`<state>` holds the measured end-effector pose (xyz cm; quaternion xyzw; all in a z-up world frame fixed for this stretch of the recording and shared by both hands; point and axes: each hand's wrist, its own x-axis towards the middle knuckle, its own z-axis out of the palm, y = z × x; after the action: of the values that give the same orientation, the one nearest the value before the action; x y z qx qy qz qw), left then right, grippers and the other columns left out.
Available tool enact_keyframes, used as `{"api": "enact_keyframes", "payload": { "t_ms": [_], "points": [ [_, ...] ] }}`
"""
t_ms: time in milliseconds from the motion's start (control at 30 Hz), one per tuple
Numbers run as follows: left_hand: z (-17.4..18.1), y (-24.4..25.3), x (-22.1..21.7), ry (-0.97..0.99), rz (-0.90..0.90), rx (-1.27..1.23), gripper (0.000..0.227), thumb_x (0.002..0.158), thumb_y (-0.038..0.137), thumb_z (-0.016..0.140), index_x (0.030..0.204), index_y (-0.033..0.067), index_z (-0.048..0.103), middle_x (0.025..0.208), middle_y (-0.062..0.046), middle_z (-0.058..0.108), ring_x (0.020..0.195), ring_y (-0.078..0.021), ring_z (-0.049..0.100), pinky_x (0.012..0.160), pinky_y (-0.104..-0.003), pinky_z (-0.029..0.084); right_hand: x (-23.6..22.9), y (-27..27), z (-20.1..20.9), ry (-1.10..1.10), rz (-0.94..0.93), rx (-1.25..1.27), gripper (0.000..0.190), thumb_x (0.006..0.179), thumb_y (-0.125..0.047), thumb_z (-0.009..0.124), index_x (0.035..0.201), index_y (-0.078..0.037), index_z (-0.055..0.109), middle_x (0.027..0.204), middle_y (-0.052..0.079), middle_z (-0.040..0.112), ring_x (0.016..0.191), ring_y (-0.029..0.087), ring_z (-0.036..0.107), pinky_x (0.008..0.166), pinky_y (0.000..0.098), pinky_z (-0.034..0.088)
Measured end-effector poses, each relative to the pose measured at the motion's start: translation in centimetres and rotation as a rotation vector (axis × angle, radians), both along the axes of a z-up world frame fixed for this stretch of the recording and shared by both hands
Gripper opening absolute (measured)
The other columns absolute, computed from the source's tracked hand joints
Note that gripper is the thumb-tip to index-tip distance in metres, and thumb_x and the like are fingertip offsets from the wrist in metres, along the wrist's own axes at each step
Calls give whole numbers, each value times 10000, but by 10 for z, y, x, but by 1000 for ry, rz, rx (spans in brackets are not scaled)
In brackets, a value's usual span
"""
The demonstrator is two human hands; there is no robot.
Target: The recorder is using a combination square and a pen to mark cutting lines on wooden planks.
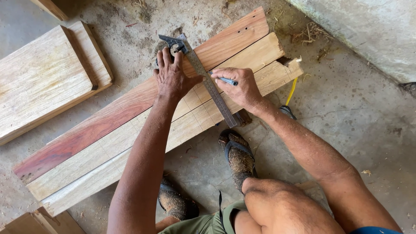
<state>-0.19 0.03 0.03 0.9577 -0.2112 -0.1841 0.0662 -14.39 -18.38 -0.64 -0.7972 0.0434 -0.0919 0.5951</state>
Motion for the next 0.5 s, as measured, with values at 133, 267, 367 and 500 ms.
{"api": "enact_keyframes", "payload": {
  "t_ms": [133, 267, 367, 500],
  "points": [
    [-1, 0, 1, 2, -2, -9, 1095, 586, 620, 956, 1437, 150, 453, 1621, -242, 198, 1505, -460, 157, 1082, -695, 313, -2, 4, -5, 32, -8, 49, 171, 926, -50, 737, 1093, -22, 767, 1152, 128, 778, 1020, 203, 774, 888, 301, 622],
    [-3, -1, 2, 10, 1, 16, 1070, 592, 636, 953, 1416, 158, 466, 1616, -238, 196, 1504, -458, 148, 1073, -708, 305, 1, 5, -6, 1, -8, 36, 177, 923, -39, 741, 1097, -20, 768, 1156, 135, 774, 1037, 212, 769, 903, 311, 621],
    [-4, 1, 1, -6, -9, 2, 1075, 595, 634, 956, 1422, 153, 465, 1609, -244, 201, 1498, -464, 151, 1067, -712, 307, 0, 3, 0, 0, 14, -3, 181, 925, -35, 736, 1103, -23, 768, 1164, 138, 769, 1036, 219, 767, 897, 317, 624],
    [-5, 1, 1, -16, -15, -10, 1080, 588, 642, 953, 1418, 149, 469, 1611, -245, 207, 1501, -462, 161, 1064, -701, 326, -2, -1, 6, 10, 61, -67, 186, 921, -43, 741, 1104, -29, 768, 1173, 142, 765, 1020, 231, 769, 882, 323, 628]
  ]
}}
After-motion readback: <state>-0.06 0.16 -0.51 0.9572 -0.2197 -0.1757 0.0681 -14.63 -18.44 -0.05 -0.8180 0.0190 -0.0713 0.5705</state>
